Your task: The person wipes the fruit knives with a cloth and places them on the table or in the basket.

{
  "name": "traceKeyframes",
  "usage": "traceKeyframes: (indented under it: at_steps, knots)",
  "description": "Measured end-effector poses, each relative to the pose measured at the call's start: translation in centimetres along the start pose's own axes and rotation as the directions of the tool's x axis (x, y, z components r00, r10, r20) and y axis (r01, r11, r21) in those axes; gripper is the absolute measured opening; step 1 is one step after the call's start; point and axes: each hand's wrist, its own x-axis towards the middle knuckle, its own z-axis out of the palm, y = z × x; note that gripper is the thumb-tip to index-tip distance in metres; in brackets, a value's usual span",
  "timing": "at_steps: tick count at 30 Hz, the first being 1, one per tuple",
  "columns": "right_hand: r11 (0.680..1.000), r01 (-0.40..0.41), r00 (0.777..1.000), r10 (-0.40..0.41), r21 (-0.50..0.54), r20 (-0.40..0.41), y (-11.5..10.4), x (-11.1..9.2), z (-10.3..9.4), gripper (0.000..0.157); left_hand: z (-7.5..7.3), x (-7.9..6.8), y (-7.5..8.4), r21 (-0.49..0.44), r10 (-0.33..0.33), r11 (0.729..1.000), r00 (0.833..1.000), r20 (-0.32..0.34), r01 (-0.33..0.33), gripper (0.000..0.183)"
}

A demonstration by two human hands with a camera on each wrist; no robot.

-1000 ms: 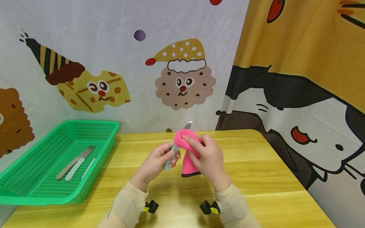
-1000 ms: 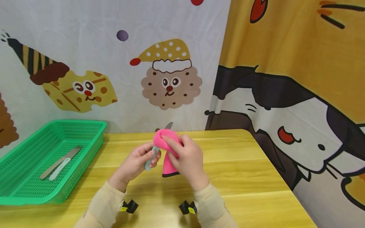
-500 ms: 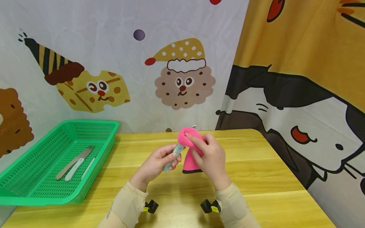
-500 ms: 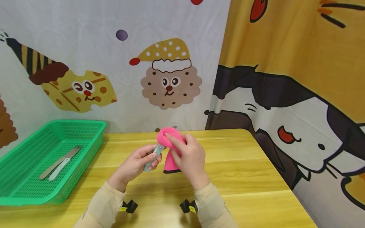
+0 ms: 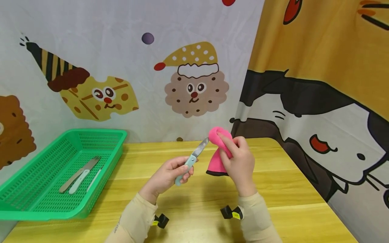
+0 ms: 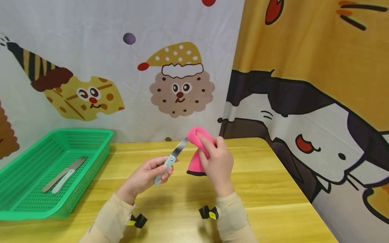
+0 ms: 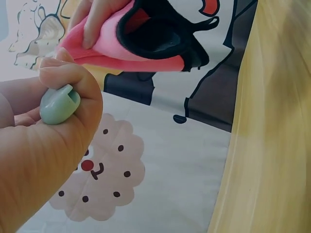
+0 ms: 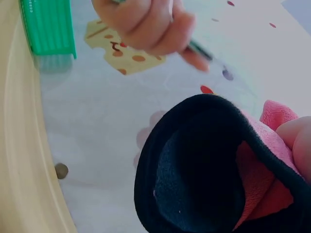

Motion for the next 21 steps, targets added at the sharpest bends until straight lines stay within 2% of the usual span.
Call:
traceKeyframes:
  at_steps: [7,14,21]
  knots:
    - [0.998,-0.055,0.998,0.056,0.014,-0.032,1.0,0.1,-0.4,0.039,-0.5,-0.1,0.1,-0.044,-0.003,0.999,0.999,-0.048,0.001,0.039]
    - [0.991,-0.095,0.994,0.099,0.096,-0.038,1.6,0.1,-0.4,0.032,-1.2,-0.4,0.5,-0.101,0.019,0.994,0.994,-0.110,-0.030,0.043]
    - [0.986,-0.106,0.993,0.111,0.125,-0.032,1.5,0.2,-0.4,0.030,-1.7,-0.8,1.2,-0.085,0.034,0.995,0.976,-0.216,-0.054,0.038]
